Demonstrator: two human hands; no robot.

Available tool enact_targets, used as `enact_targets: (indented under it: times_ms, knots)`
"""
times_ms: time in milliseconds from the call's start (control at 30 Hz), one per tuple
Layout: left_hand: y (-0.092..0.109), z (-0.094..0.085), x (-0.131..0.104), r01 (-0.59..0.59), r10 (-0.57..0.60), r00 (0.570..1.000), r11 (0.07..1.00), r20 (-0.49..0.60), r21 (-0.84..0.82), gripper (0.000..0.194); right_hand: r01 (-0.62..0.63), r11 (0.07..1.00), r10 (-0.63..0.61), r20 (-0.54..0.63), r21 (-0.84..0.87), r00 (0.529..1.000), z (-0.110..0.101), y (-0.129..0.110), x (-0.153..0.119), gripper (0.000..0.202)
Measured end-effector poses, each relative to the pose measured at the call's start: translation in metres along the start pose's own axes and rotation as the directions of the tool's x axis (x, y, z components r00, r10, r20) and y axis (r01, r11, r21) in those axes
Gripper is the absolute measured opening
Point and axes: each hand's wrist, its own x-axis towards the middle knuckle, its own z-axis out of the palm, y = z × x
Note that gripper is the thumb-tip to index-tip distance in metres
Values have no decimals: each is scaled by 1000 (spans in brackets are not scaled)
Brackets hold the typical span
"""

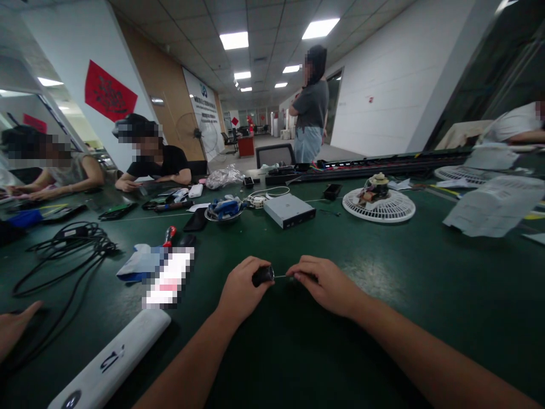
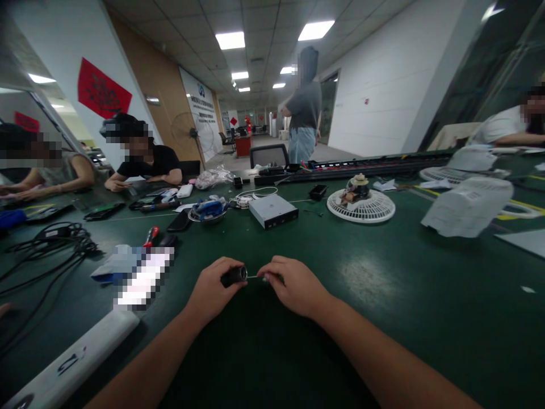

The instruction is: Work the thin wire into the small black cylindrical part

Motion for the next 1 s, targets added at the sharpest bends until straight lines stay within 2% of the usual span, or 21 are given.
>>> enact_targets:
  times_ms: [133,233,300,433,567,700,833,1000]
  knots:
    - [-1,1,0,7,-7,1000,1000,-30,20,31,-68,998,68,-43,7,997,4,-1,1,24]
    - [-2,0,0,51,-49,997,998,-60,35,29,-200,978,194,-91,-64,977,7,1,3,19]
    - [-3,0,0,88,-86,994,995,-75,36,30,-274,958,265,-96,-90,959,7,2,3,23]
    - [-5,-1,0,137,-135,988,990,-76,20,32,-329,943,328,-32,-54,944,5,3,2,30]
    - [-2,0,0,120,-120,993,993,19,9,33,-375,927,374,42,-2,926,5,2,2,16]
    - [3,2,-2,48,-46,989,999,140,-10,37,-337,924,343,1,179,939,9,0,5,23]
    - [7,4,-4,0,3,981,1000,195,-17,41,-239,870,304,-86,430,949,16,0,6,23]
    - [9,4,-6,-41,38,979,999,199,11,39,-218,847,321,-140,486,937,19,-3,4,28]
